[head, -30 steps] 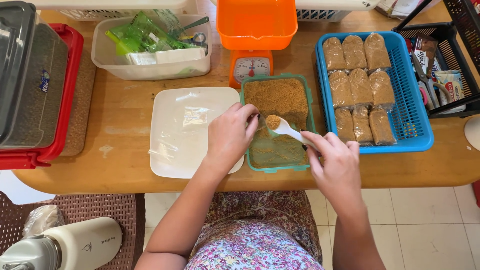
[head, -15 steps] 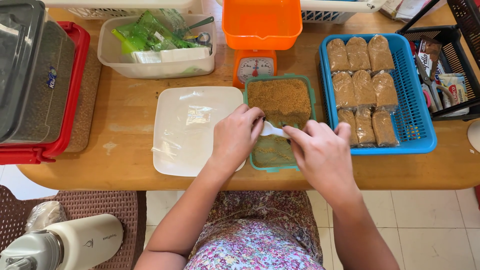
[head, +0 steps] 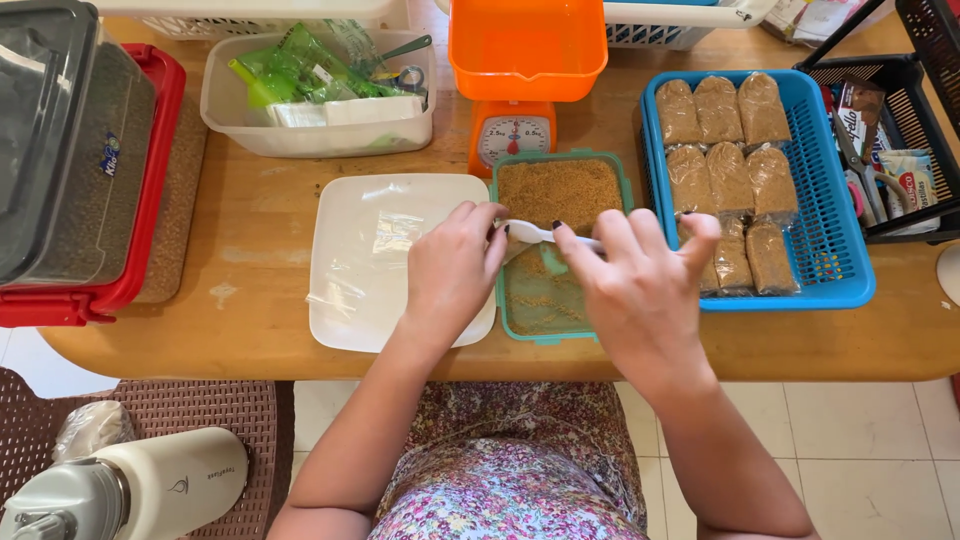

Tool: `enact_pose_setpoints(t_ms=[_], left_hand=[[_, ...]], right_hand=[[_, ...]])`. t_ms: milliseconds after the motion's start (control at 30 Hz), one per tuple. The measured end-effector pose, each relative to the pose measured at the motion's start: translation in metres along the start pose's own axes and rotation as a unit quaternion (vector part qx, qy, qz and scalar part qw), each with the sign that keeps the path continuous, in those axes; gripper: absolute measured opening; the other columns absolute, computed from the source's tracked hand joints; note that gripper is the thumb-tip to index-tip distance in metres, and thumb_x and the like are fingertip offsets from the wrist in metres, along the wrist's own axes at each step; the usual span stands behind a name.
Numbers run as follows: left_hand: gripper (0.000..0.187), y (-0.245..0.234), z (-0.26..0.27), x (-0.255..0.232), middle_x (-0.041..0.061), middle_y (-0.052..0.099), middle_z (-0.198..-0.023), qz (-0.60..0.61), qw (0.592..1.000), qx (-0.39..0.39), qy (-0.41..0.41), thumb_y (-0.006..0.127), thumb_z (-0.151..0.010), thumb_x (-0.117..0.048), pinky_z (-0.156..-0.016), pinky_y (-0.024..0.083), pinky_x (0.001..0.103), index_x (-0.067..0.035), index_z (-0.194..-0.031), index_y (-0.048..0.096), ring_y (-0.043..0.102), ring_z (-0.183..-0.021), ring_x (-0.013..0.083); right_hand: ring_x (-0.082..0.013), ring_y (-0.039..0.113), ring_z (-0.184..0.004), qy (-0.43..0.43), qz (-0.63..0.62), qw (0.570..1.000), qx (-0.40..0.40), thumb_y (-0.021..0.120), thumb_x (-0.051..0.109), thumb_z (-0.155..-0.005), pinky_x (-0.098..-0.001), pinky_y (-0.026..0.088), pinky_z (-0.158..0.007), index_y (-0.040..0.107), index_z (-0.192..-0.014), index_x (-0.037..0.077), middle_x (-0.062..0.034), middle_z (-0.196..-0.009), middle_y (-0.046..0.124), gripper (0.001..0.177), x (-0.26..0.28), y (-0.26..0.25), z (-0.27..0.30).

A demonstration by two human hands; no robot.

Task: Filling small plastic bags with granular material using a spoon and a small funnel, then sealing them by twisting.

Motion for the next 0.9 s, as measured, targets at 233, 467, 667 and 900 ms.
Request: enact_pose_setpoints(t_ms=[233,467,667,900], left_hand=[[0.015,0.012,-0.005,-0.001,0.000,0.067,-0.088,0.001,1.000,-0.006,0.007,0.062,-0.110,-0.029,-0.074,0.066,0.047,-0.022,-0.114,0.075,0.081,-0.083,0.0297],[0.015,0.014,-0.007,-0.003,0.000,0.068,-0.088,0.017,1.000,-0.006,0.007,0.065,-0.109,-0.032,-0.073,0.066,0.049,-0.023,-0.113,0.075,0.081,-0.082,0.0319],[0.013,0.016,-0.001,0.003,-0.002,0.068,-0.089,0.012,1.000,0.007,-0.002,0.065,-0.109,-0.034,-0.075,0.066,0.048,-0.025,-0.113,0.075,0.081,-0.084,0.0298],[0.012,0.014,0.001,0.002,-0.002,0.070,-0.094,0.008,0.999,0.041,0.007,0.068,-0.108,-0.034,-0.078,0.066,0.048,-0.027,-0.116,0.074,0.081,-0.090,0.0305]], right_hand=[[-0.0210,0.066,-0.089,0.084,-0.040,0.993,0.066,0.077,0.021,-0.106,-0.0491,0.042,-0.102,0.082,-0.125,0.034,0.0016,-0.091,0.059,0.023,-0.052,0.007,0.045],[-0.0192,0.063,-0.089,0.118,0.102,0.984,0.089,0.081,0.018,-0.094,-0.0457,0.042,-0.094,0.082,-0.113,0.040,0.0056,-0.092,0.057,0.029,-0.070,0.050,0.083],[-0.0195,0.064,-0.090,0.118,0.045,0.989,0.076,0.081,0.018,-0.091,-0.0463,0.043,-0.092,0.084,-0.110,0.038,0.0068,-0.090,0.057,0.027,-0.049,0.099,0.082],[-0.0200,0.067,-0.084,0.118,-0.024,0.989,0.081,0.081,0.022,-0.093,-0.0446,0.043,-0.089,0.082,-0.111,0.036,0.0048,-0.087,0.056,0.024,-0.020,0.102,0.075]])
Point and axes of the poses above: each hand's wrist, its own z-axis away from the middle knuckle, its own y-axis out of the palm, x = y × z, the point moved 8 cm from there along -z, towards the middle knuckle
